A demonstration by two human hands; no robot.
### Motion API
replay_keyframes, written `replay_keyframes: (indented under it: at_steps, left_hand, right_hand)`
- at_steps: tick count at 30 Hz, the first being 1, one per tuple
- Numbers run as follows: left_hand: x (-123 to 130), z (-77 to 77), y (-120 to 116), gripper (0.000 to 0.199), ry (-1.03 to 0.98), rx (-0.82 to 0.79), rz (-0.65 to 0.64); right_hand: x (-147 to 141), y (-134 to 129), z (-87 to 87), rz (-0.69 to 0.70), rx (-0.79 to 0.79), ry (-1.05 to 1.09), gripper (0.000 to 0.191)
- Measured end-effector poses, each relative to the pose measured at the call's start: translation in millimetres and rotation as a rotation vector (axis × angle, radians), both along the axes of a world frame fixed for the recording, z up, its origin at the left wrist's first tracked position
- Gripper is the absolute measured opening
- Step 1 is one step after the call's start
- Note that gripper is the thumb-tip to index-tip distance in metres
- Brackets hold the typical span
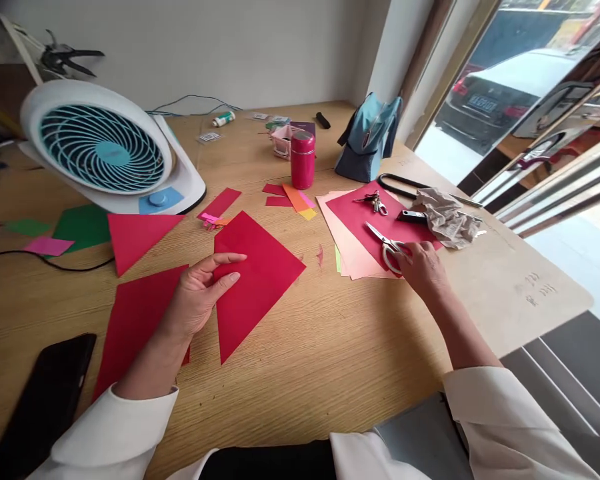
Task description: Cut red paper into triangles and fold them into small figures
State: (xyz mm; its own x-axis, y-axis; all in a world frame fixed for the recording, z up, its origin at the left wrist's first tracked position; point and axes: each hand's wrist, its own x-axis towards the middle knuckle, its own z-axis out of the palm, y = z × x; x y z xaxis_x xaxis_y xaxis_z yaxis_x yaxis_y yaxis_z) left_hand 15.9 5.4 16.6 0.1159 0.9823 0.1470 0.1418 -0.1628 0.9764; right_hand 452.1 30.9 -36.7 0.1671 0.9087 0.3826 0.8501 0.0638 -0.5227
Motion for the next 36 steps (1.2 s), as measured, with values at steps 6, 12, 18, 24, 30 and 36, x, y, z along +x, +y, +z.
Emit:
replay_keyframes:
  at_steps: [6, 12, 18, 24, 30, 36]
  left_hand:
    - [-6.4, 5.8, 1.2, 0.034, 0.069, 0.025, -0.001]
    - [-15.7, 18.4, -0.1, 0.037, 0.162, 0.095, 0.06]
    - [-29.9, 34.5, -0.9, 0.038, 0.213, 0.19, 0.135]
    - [-41.1, 44.3, -5.2, 0.046, 0.132, 0.147, 0.138]
    - [-37.3, 45.0, -7.2, 0.053, 0.056, 0.04, 0.089]
    - [-31.3, 41.0, -7.4, 0.054, 0.116, 0.02, 0.044]
  right_hand:
    - [13.4, 12.7, -15.0, -0.02, -0.121, -0.226, 0.027]
    - [-21.7, -8.2, -1.2, -0.072, -0.161, 0.068, 0.03]
    - [-128.6, -54.3, 15.2, 0.42, -0.464, 0.659, 0.043]
    - [-183.8, -80.9, 16.3, 0.805, -0.723, 0.799, 0.05]
    - [-190.2, -87.0, 20.4, 0.964, -0.78, 0.725, 0.059]
    - [-195.1, -86.7, 22.2, 0.978, -0.783, 0.733, 0.057]
